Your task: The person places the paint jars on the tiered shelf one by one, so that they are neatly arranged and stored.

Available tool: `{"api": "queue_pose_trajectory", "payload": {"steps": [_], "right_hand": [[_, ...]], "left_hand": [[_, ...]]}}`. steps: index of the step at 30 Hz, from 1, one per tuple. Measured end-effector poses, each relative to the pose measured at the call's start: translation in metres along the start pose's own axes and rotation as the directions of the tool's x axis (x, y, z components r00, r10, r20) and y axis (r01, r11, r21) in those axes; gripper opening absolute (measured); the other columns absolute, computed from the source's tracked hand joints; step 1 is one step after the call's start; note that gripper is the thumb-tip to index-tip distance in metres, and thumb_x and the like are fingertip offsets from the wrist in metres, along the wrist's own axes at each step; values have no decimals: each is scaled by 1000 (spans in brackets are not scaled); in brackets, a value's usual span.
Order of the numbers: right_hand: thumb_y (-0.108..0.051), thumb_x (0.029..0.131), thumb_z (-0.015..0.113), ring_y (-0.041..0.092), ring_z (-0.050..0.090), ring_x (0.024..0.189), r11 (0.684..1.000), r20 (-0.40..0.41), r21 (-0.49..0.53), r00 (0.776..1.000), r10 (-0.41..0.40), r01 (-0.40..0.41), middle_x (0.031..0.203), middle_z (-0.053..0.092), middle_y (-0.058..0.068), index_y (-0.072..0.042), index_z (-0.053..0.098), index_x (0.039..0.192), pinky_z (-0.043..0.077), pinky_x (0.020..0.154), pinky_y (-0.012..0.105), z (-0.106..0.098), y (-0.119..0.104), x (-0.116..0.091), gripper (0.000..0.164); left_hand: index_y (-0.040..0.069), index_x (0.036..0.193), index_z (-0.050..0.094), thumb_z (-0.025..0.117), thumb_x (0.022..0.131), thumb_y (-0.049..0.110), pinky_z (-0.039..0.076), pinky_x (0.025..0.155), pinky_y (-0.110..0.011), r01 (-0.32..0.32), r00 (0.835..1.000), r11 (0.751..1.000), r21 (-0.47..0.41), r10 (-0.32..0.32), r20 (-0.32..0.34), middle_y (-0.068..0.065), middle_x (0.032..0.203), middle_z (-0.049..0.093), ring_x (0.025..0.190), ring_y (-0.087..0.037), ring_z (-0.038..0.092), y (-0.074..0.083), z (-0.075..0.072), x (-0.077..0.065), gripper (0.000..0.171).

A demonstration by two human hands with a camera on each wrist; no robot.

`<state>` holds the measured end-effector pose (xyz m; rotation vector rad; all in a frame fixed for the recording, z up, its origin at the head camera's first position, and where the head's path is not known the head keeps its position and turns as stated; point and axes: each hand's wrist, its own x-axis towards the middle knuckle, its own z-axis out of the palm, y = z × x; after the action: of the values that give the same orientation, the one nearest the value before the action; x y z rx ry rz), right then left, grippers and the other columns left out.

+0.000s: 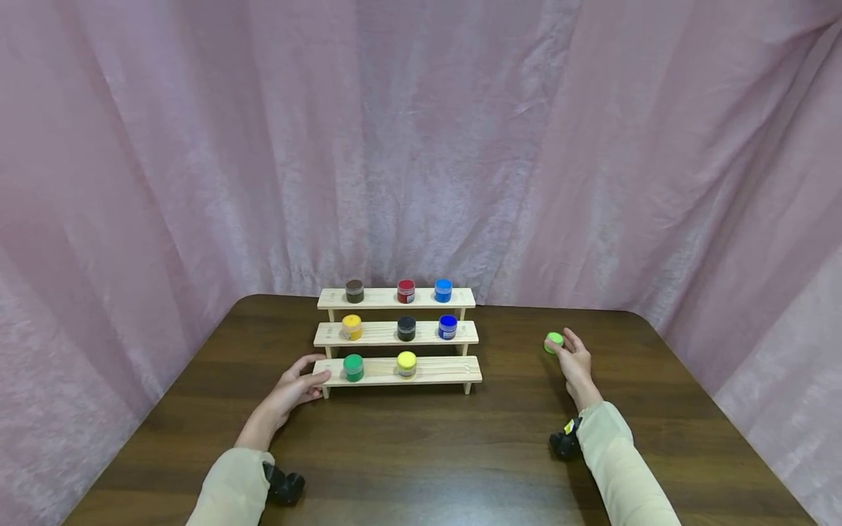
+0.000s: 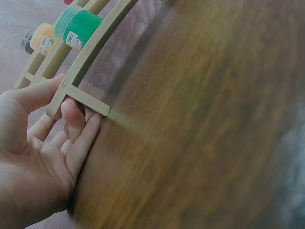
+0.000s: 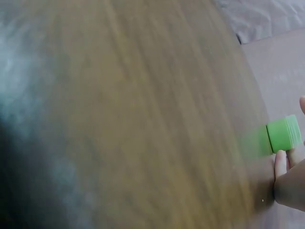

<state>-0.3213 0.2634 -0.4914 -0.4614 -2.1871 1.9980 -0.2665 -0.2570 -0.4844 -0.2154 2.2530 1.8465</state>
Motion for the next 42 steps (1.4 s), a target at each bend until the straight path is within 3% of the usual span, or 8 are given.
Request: {"api": "queue_pose_trajectory", "payload": {"steps": [7,15,23,31,35,42], "right_hand": [[-9,94,59,38,23,147,999,13,-50,1000,-16,17,156,24,27,1,19,154,20,121,48,3,1,2,72],[-11,96,56,38,20,148,991,42,-130,999,3,3,156,22,29,0,19,154,20,121,48,-2,0,1,70],[-13,94,57,41,31,143,978,-79,-208,997,-2,-15,150,36,28,-3,35,149,28,116,50,4,2,3,61],[-13,94,58,40,36,139,977,-127,-213,992,-3,-24,147,42,27,-2,43,145,32,112,51,8,0,-1,54],[-13,93,60,37,43,134,983,-154,-182,988,-11,-18,143,47,27,-1,47,142,37,107,46,9,1,-1,52],[-16,92,62,30,48,122,995,-191,-99,982,-11,-8,138,50,28,3,48,136,37,88,24,10,1,-2,50]], "left_hand": [[12,143,38,65,94,30,49,70,-21,0,1000,1000,7,0,-1,6,74,53,64,-5,53,4,-1,-2,58],[12,143,38,64,94,29,49,70,-21,3,1000,1000,5,-3,5,5,78,53,65,-6,54,2,2,-3,58],[11,144,37,64,94,29,49,71,-21,-7,1000,1000,6,7,7,4,81,53,66,-6,54,2,3,-2,59],[11,143,38,65,94,29,49,70,-21,-3,1000,1000,3,3,1,4,78,53,65,-6,54,3,2,-4,59],[10,143,38,64,94,28,49,69,-21,-4,1000,1000,-4,4,0,4,77,53,65,-7,53,3,3,-5,58],[10,144,37,63,95,27,49,67,-20,0,1000,1000,-4,0,2,4,75,52,65,-6,53,2,2,-4,58]]}}
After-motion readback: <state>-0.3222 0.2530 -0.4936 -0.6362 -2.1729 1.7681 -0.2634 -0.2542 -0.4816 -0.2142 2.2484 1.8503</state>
